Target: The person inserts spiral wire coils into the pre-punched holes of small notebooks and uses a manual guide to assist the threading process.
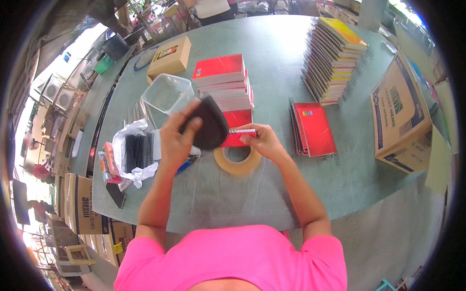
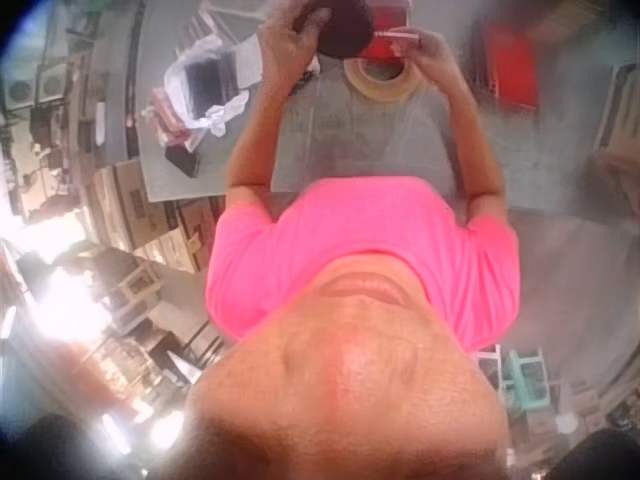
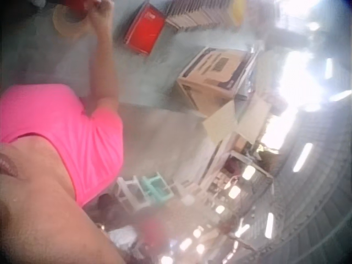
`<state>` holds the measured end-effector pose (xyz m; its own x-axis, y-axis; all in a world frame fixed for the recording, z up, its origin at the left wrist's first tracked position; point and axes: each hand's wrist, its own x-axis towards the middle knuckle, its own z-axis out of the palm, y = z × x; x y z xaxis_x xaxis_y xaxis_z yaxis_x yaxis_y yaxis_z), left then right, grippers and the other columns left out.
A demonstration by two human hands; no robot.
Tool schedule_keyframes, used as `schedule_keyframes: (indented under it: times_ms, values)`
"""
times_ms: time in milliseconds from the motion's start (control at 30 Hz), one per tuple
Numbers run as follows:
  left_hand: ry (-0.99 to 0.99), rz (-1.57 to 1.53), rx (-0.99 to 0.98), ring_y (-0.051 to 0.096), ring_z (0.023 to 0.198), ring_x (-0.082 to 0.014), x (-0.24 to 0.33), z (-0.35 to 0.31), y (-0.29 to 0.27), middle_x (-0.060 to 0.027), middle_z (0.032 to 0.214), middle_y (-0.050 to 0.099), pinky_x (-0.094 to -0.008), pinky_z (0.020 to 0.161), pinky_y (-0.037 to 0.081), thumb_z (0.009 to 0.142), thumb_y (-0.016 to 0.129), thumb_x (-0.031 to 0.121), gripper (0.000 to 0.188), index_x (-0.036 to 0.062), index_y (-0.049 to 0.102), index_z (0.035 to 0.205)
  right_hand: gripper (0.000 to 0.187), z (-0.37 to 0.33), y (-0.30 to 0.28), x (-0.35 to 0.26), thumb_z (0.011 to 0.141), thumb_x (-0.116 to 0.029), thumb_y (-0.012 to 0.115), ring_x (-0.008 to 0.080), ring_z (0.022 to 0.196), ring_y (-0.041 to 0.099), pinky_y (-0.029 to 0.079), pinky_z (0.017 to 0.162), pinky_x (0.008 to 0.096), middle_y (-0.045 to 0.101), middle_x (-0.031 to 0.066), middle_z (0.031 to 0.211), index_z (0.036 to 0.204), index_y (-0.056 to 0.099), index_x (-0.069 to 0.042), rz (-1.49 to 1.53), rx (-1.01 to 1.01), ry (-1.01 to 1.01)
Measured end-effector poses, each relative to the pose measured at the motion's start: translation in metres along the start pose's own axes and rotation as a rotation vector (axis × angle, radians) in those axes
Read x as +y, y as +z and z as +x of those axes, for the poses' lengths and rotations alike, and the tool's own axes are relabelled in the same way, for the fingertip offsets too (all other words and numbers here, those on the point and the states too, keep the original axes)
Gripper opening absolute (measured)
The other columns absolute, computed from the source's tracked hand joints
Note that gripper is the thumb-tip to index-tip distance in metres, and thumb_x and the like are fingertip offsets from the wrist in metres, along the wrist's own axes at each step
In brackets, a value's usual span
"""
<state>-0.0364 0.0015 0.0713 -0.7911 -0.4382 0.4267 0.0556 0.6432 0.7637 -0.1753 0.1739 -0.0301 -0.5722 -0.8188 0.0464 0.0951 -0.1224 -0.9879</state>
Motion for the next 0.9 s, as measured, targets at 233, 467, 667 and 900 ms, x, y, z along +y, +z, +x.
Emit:
schedule_keyframes:
  times_ms: [233, 467, 667, 900]
  values:
    - [0.036, 0.006, -0.154, 0.062, 0.092, -0.0220, 0.006, 0.001, 0.020, -0.0143, 0.100, 0.064, -0.0323, 0.083, 0.047, 0.080, 0.060, 0.004, 0.036, 0.0060, 0.060, 0.116, 0.024, -0.002, -0.004, 0.008, 0.088, -0.001, 0.056, 0.0073, 0.085, 0.059, 0.050, 0.078, 0.0240, 0.066, 0.0014, 0.094, 0.111, 0.061, 0.002, -0.032, -0.026, -0.036]
    - [-0.053, -0.035, -0.749, 0.060, 0.094, -0.0293, -0.008, -0.072, 0.050, -0.0158, 0.098, 0.062, -0.0364, 0.082, 0.047, 0.082, 0.064, 0.014, 0.033, 0.0069, 0.060, 0.114, 0.029, -0.004, -0.003, -0.003, 0.085, -0.008, 0.063, 0.0068, 0.085, 0.059, 0.048, 0.077, 0.0224, 0.065, 0.0013, 0.096, 0.112, 0.060, 0.001, -0.137, -0.008, 0.036]
    - [0.156, 0.160, -0.676, 0.057, 0.092, -0.0339, -0.004, -0.081, 0.056, -0.0164, 0.100, 0.057, -0.0398, 0.078, 0.046, 0.080, 0.067, 0.025, 0.039, 0.0057, 0.059, 0.112, 0.028, -0.005, 0.008, -0.001, 0.086, -0.011, 0.062, 0.0067, 0.090, 0.057, 0.048, 0.078, 0.0234, 0.064, 0.0031, 0.104, 0.112, 0.061, 0.000, -0.090, 0.045, -0.068]
    - [0.419, 0.505, -0.222, 0.053, 0.099, -0.0294, -0.011, -0.014, 0.046, -0.0120, 0.109, 0.054, -0.0407, 0.082, 0.040, 0.078, 0.067, 0.023, 0.047, 0.0104, 0.052, 0.120, 0.033, -0.011, 0.008, -0.003, 0.080, -0.010, 0.068, 0.0059, 0.090, 0.057, 0.048, 0.075, 0.0213, 0.066, 0.0031, 0.101, 0.112, 0.061, -0.003, -0.374, 0.164, -0.274]
